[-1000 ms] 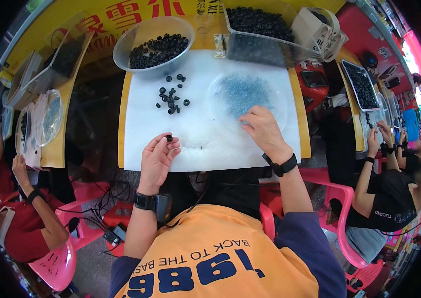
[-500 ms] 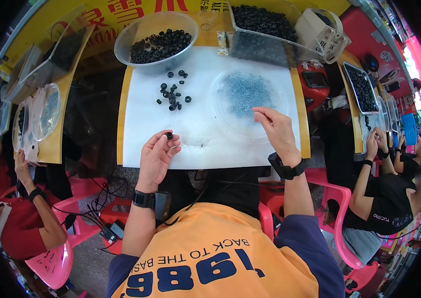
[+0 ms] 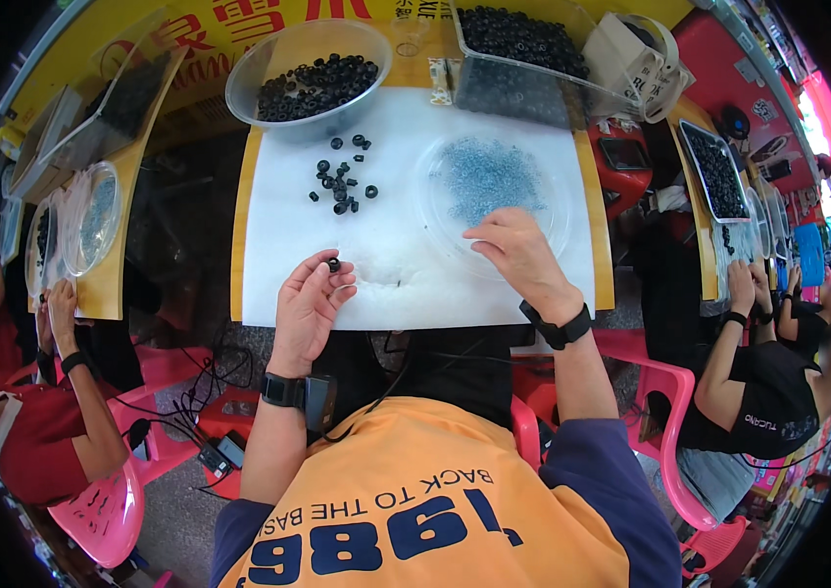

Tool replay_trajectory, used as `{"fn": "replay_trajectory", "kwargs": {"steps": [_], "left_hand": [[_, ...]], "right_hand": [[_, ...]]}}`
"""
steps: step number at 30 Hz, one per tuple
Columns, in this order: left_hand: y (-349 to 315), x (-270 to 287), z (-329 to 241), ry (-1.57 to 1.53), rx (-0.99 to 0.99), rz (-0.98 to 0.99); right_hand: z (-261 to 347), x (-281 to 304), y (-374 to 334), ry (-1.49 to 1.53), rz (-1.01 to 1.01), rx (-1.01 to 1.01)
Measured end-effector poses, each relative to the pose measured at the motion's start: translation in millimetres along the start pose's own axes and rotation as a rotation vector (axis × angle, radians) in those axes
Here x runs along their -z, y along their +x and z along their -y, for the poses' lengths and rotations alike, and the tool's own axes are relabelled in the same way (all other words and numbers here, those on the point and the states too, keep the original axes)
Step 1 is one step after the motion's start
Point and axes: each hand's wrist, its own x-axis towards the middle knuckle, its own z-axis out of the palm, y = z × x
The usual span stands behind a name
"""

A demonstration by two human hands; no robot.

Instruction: Inspecting and sorting small black beads on a white surface in a workshop setting.

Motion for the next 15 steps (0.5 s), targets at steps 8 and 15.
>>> {"fn": "replay_trajectory", "kwargs": {"steps": [8,15], "left_hand": [[-2,4,2,-0.018,0.021,0.008],[-9,-13,-4,-0.023,0.093,0.069]], "right_hand": [[-4,-16,7,-0.087,0.129,0.106],[19,-10,8,0.006,-0.003,-0.069]]}}
